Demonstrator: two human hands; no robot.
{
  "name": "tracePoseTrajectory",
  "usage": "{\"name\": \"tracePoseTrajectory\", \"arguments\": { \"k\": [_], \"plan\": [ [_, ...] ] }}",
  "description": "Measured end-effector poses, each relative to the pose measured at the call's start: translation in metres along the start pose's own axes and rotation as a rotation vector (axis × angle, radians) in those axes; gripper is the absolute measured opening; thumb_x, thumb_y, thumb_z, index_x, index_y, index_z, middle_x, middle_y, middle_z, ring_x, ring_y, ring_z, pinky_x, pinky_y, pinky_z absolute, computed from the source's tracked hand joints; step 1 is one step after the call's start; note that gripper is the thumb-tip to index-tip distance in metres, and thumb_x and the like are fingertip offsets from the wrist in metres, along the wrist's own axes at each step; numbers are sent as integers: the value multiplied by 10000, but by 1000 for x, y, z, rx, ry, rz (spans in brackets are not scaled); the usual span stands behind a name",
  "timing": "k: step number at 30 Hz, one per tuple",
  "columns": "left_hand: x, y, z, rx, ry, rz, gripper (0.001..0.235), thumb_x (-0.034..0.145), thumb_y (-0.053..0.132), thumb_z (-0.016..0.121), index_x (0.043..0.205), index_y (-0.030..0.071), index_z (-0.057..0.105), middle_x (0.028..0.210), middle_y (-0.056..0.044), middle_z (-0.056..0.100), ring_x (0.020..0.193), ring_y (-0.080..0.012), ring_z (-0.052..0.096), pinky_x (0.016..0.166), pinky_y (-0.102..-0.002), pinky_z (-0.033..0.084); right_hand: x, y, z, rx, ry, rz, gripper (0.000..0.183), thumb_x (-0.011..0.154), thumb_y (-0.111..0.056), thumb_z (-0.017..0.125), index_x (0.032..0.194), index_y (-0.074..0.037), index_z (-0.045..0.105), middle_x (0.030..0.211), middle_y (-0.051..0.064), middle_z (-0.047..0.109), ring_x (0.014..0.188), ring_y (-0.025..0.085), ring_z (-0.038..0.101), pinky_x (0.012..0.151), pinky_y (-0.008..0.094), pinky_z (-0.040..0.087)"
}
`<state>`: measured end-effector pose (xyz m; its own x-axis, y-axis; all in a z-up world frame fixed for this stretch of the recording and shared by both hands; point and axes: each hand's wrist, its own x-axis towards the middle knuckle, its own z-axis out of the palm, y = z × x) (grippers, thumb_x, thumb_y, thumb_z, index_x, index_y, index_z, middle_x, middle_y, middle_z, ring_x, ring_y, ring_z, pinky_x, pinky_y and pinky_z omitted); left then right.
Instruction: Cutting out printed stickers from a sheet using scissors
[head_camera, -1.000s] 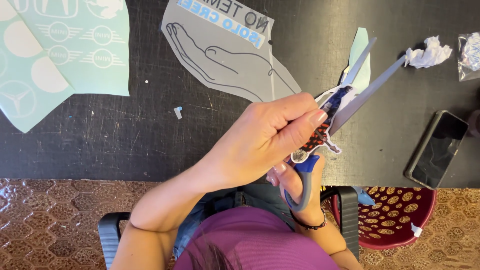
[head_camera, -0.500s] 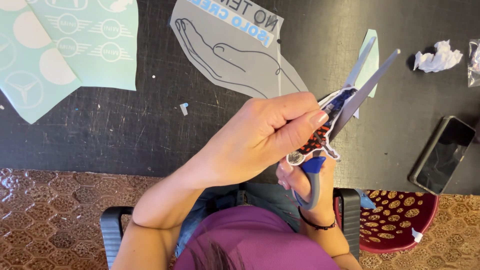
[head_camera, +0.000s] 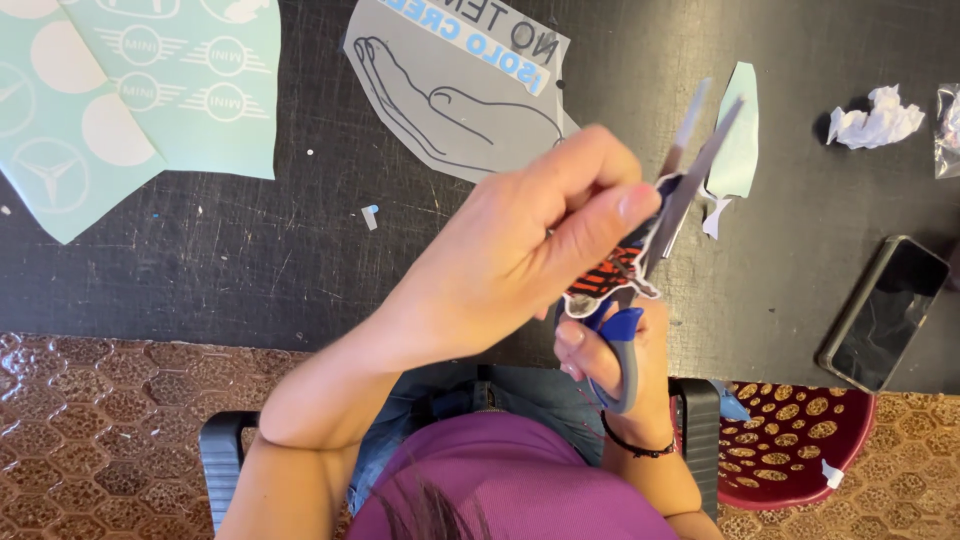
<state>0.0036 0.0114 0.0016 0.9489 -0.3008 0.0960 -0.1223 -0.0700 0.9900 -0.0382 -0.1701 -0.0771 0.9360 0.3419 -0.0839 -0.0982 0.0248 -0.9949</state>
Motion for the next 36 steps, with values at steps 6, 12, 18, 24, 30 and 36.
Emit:
{"name": "tracePoseTrajectory", "arguments": {
  "k": [6,12,18,24,30,36],
  "plan": [
    [5,-4,5,130,17,69,220,1091,288,411,918,158,452,728,22,457,638,-134,400,616,-295,390,-10,20,2,287,-32,18,410,903,-277,724,1033,-71,394,640,45,389,438,104,393,389,219,317],
    [-1,-13,21,108,133,72,228,1027,89,469,839,155,357,682,31,309,640,-135,249,534,-283,340,-18,44,-1,435,-81,23,177,976,-122,580,1100,-95,457,877,62,460,597,142,398,550,302,371],
    [-3,-14,22,135,150,68,246,1056,149,482,843,158,359,706,32,301,679,-147,239,569,-284,336,-12,37,2,233,-39,24,308,955,-277,665,1004,-27,490,636,77,470,544,127,493,490,271,406],
    [-5,-1,21,-23,104,-24,216,1051,162,451,844,171,387,628,48,381,424,-90,366,355,-265,341,-36,71,-26,-446,-76,165,174,873,-169,597,728,-115,516,609,51,525,556,167,524,558,306,416],
    [-5,2,21,-123,38,-116,233,1062,214,412,832,183,387,682,11,415,301,-220,706,343,-215,151,-52,83,-33,-977,-192,-57,182,768,-93,586,920,-193,608,756,-30,650,681,203,631,633,366,449],
    [0,-5,30,-102,33,-53,234,1059,222,411,832,182,369,633,49,390,314,-174,647,391,-226,248,-46,69,-25,-877,-100,14,104,818,-74,545,779,-163,580,720,-20,636,690,175,607,642,330,432]
  ]
}}
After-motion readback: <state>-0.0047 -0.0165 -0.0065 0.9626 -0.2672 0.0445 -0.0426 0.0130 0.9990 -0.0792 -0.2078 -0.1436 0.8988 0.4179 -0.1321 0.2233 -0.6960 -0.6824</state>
